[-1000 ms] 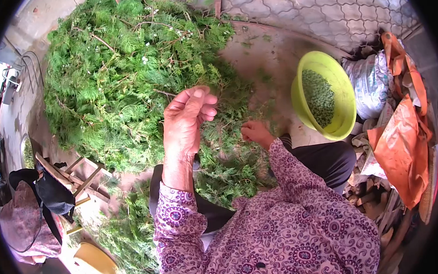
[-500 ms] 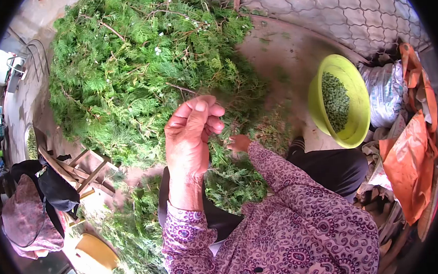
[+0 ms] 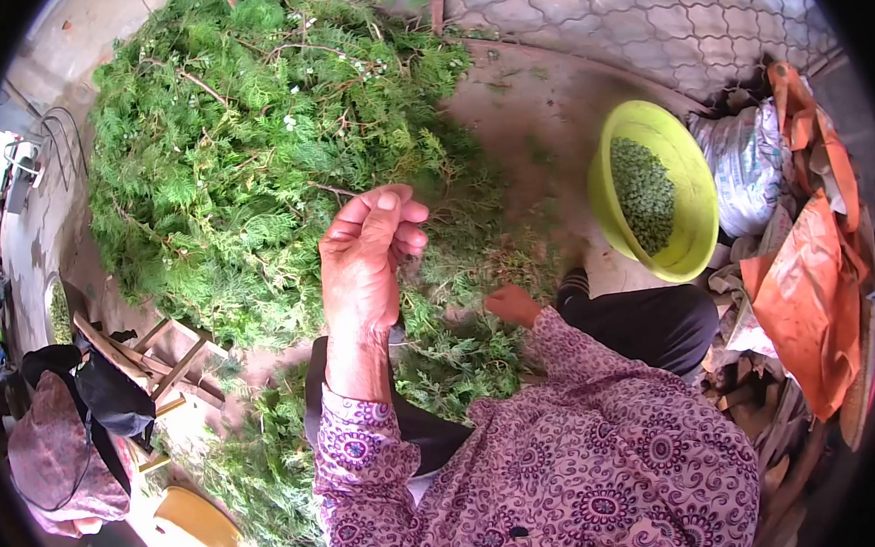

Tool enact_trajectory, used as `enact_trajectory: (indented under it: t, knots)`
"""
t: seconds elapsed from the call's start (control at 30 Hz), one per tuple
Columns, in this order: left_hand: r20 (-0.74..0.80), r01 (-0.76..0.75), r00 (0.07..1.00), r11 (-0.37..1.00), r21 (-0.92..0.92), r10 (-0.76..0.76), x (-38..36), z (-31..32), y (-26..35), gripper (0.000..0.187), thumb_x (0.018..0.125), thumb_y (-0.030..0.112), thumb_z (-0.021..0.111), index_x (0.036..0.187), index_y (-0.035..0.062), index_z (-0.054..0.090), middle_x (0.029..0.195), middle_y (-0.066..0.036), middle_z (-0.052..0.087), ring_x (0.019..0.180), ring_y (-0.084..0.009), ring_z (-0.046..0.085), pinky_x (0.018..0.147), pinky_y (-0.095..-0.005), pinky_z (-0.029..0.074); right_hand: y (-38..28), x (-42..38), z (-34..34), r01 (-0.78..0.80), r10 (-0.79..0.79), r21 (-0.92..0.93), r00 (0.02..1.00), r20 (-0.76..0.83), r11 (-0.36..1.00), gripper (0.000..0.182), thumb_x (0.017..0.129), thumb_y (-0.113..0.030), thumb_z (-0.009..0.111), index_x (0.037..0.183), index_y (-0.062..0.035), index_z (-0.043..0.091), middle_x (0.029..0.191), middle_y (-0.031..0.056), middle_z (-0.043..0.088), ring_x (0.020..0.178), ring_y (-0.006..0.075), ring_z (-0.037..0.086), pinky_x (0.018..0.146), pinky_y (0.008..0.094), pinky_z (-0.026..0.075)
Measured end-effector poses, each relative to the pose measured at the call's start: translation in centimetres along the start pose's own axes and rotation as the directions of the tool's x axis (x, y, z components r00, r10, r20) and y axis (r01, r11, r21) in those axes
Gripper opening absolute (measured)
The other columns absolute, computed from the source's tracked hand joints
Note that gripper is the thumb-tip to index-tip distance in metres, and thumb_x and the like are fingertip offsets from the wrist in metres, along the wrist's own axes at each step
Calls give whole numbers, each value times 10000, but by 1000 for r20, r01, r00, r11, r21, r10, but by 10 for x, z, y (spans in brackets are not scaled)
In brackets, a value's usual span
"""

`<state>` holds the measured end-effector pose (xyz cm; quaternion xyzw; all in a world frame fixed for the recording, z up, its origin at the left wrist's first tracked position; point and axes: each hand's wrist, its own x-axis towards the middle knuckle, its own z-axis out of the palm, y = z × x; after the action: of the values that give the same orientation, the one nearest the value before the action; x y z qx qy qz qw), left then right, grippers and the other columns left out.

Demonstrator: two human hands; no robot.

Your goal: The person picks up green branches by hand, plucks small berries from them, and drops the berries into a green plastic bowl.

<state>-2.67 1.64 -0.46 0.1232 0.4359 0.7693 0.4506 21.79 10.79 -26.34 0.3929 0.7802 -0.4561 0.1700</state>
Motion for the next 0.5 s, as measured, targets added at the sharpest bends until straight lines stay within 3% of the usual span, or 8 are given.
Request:
enact_trajectory:
  t: [0.03, 0.17, 0.23, 0.27, 0.33, 0.4, 0.47, 0.5]
  knots:
    - [-4, 0, 1000, 1000, 21, 0, 1, 2, -2, 203, 851, 159, 547, 939, -20, 587, 757, -97, 629, 561, -125, 547, 533, -233, 452, 5, -11, -5, 35, -35, 4, 999, -14, 999, 337, 786, -336, 512, 826, -31, 651, 748, 125, 629, 680, 243, 584, 652, 342, 450]
    - [56, 16, 998, 998, 69, -20, 2, 11, -10, 183, 844, 167, 563, 924, 7, 604, 752, -78, 631, 553, -102, 544, 518, -216, 445, -12, -62, -40, -16, 1, 198, 997, 76, 980, 289, 822, -278, 509, 861, -30, 653, 749, 76, 631, 692, 149, 578, 632, 280, 451]
    - [75, 28, 996, 992, 127, -38, 1, 19, -15, 178, 842, 159, 565, 922, 5, 604, 750, -78, 631, 554, -101, 545, 518, -215, 445, -23, -89, -59, -89, 40, 601, 995, 96, 795, 297, 841, -254, 514, 975, -10, 620, 804, 52, 624, 752, 103, 565, 658, 238, 448]
    - [82, 39, 995, 981, 188, -55, 1, 23, -17, 173, 840, 152, 567, 921, 4, 604, 748, -78, 631, 554, -100, 546, 518, -214, 444, -30, -101, -69, -86, 42, 601, 995, 87, 795, 297, 841, -254, 514, 975, -10, 620, 804, 52, 624, 752, 103, 565, 658, 238, 448]
    - [119, 32, 991, 973, 228, -60, 1, 28, -26, 153, 835, 130, 570, 921, 9, 607, 753, -65, 629, 567, -87, 539, 533, -207, 442, -45, -123, -94, 48, -118, 713, 992, 50, 700, 376, 852, -280, 510, 1079, 16, 558, 883, 61, 618, 803, 129, 569, 707, 249, 452]
    - [218, -24, 973, 908, 419, -75, 2, 33, -37, 140, 833, 109, 565, 930, 17, 607, 765, -47, 626, 586, -70, 526, 557, -194, 438, -62, -145, -116, 131, -180, 695, 984, -2, 707, 411, 849, -304, 512, 1090, 28, 545, 896, 78, 613, 819, 137, 571, 725, 254, 452]
    - [290, -78, 953, 861, 503, -83, 3, 35, -49, 223, 800, 112, 605, 998, 10, 593, 817, -48, 621, 648, -80, 535, 610, -204, 455, -77, -165, -134, 212, -244, 672, 969, -49, 710, 448, 847, -328, 515, 1101, 40, 531, 909, 95, 608, 836, 144, 573, 743, 258, 452]
    - [356, -111, 918, 752, 650, -172, 0, 40, -51, 310, 764, 135, 636, 1038, 6, 575, 887, -75, 615, 719, -116, 546, 663, -233, 463, -83, -175, -142, 260, -286, 709, 955, -85, 656, 479, 835, -356, 525, 1095, 47, 531, 914, 104, 606, 844, 152, 576, 752, 266, 453]
